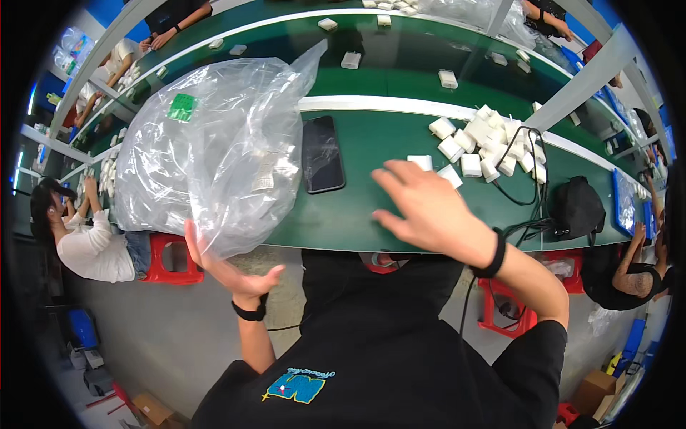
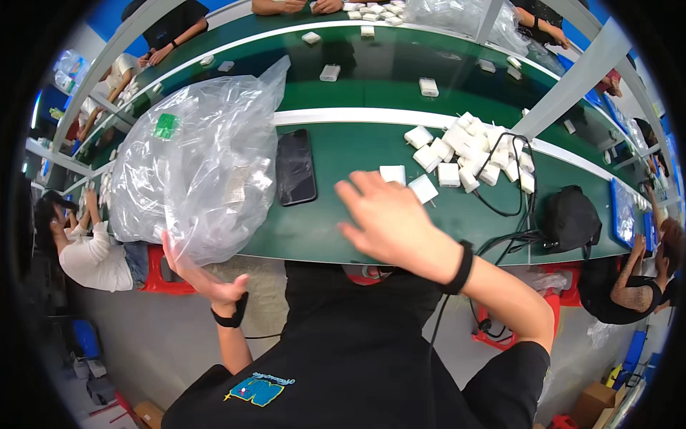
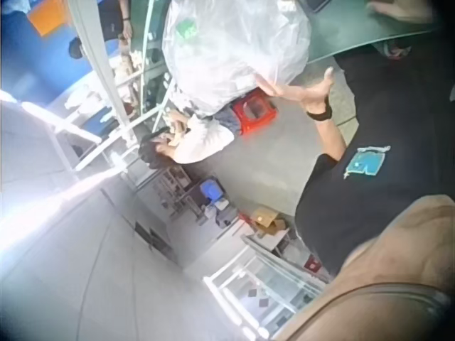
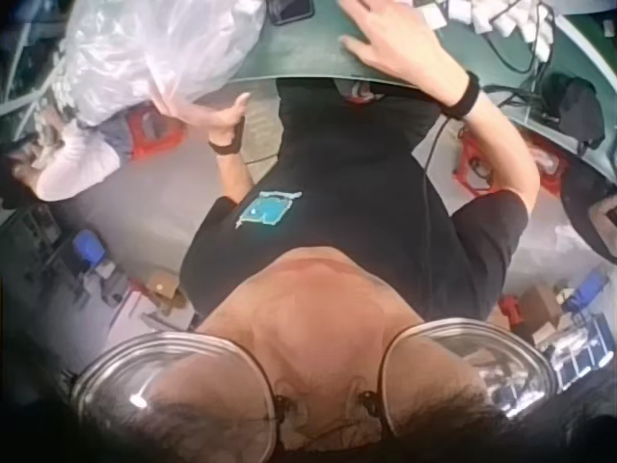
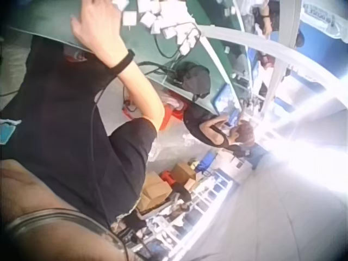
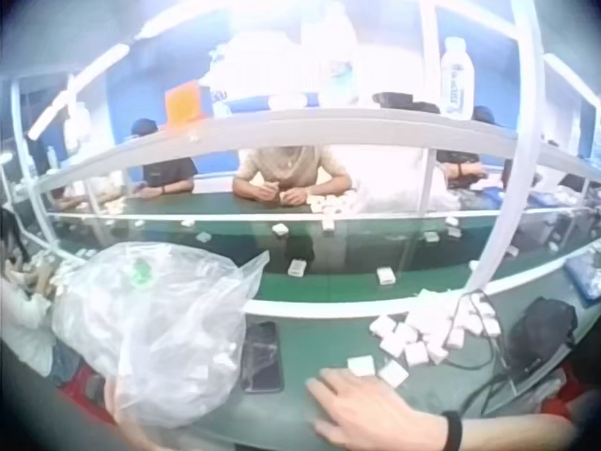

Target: Packaging small white rectangular components into individual plastic bags at a factory assembly line.

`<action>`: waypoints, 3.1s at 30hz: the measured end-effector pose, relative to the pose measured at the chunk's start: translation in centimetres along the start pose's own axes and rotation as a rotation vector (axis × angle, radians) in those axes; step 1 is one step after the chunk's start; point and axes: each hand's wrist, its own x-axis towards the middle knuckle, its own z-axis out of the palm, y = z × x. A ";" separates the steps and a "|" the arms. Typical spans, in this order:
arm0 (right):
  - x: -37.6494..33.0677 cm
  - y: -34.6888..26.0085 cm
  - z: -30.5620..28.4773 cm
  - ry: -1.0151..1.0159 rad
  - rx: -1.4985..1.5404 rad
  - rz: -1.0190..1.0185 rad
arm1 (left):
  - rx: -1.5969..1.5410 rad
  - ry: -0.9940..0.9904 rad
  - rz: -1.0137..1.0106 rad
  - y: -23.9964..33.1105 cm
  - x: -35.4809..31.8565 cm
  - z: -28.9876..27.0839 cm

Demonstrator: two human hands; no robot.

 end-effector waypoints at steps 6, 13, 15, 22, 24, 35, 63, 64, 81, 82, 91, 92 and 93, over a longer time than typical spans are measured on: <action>5.9 -2.7 6.7 0.192 0.012 -0.245 | 0.073 -0.131 -0.082 5.6 3.1 1.1; 8.4 -4.6 4.9 0.032 0.850 0.146 | -0.140 -0.086 0.001 6.1 1.5 1.6; 9.0 -5.5 5.0 -0.012 1.158 0.197 | -0.114 -0.086 -0.052 6.4 2.1 1.3; 7.9 -7.4 5.5 0.090 0.613 -0.187 | -0.045 -0.102 -0.164 4.8 3.2 -0.9; 5.1 -7.5 5.4 0.176 0.697 -0.141 | -0.092 -0.106 -0.205 3.3 2.4 -1.7; 1.1 -6.1 3.6 0.009 0.844 0.235 | -0.170 -0.299 -0.064 3.2 2.4 -1.0; 8.9 -0.4 4.3 0.147 1.128 0.244 | -0.022 -0.783 -0.022 4.9 11.6 6.1; 8.5 -0.9 3.7 0.115 1.190 0.243 | -0.003 -0.811 -0.036 5.0 11.5 6.5; 8.5 -0.4 3.6 0.079 1.271 0.210 | -0.096 -0.775 -0.038 4.3 12.5 9.0; 8.5 -0.6 3.3 0.084 1.263 0.220 | -0.117 -0.772 -0.066 4.2 12.6 8.8; 9.0 -1.9 2.4 0.083 1.209 0.171 | -0.401 -0.775 -0.184 3.2 12.3 9.5; 9.1 -2.1 2.3 0.071 1.150 0.164 | -0.481 -0.784 -0.218 3.1 12.3 9.5; 9.2 -2.0 2.4 0.073 1.149 0.164 | -0.482 -0.784 -0.215 2.8 12.3 9.5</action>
